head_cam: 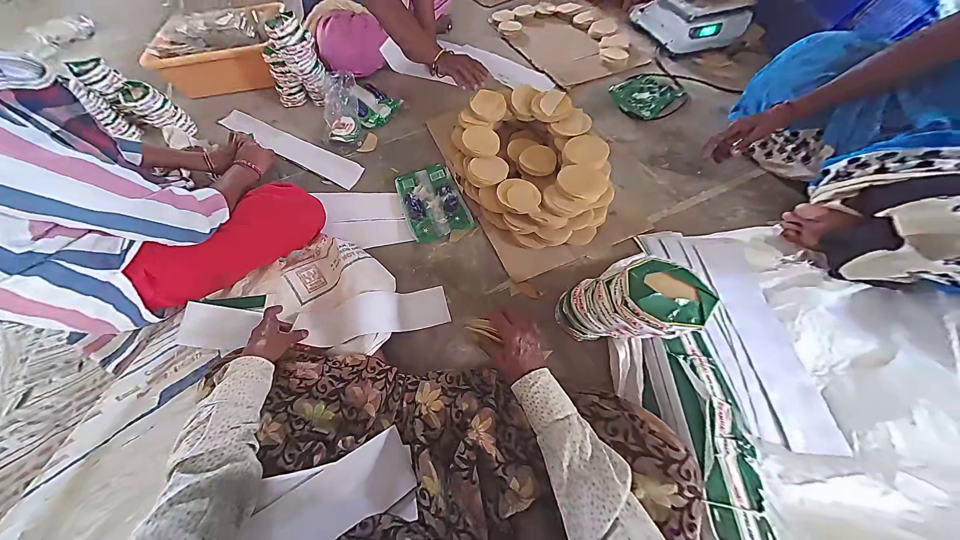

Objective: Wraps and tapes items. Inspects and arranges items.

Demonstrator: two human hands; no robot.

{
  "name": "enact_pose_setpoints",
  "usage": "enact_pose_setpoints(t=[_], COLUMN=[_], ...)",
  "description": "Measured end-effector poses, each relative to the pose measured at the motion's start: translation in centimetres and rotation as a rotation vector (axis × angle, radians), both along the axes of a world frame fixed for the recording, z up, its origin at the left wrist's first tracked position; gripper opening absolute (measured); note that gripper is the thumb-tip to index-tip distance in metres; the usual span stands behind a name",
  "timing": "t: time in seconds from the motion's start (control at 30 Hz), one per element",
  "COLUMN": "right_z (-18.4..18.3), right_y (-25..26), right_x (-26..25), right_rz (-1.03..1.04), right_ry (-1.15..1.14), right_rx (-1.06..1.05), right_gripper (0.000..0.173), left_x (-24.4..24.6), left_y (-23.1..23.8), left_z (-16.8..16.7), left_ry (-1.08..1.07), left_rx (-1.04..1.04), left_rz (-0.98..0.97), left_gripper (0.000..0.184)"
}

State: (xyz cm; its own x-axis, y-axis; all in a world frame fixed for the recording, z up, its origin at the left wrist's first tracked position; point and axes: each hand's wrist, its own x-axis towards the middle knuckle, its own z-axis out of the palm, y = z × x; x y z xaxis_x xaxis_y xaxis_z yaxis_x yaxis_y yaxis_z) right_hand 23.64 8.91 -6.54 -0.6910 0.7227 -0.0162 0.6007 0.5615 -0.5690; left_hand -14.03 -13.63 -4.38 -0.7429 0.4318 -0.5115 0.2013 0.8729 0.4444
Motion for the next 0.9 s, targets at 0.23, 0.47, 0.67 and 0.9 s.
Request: enact_pose_setpoints(t=[0.23,0.47,0.67,0.9], right_z=[0.5,1.5,2.5,2.9], right_y=[-0.4,-0.5,-0.9,-0.6], right_x=[0.7,0.6,0.6,0.1], right_rz=[-0.022,-0.066,-0.112,-0.084], right_ry=[0.119,-0.008,-0.078,-0.144], right_rx=[0.037,-0.097,-0.166,-0.254], right_gripper=[0.027,0.029,0.047,0.055], left_x=[0.2,11.3,22.1,19.2], left_y=[1.2,17.4,26.5,22.9], left_z=[6.4,18.9,23.4,19.2], left_ry=[-0.064,-0.215,-0.605,-0.568], left_rx=[0.577,0.873,1.074,1.114], left_rz=[0.238,-0.236,-0.264,0.107], left_gripper=[0.029,0.023,0.011,0.019])
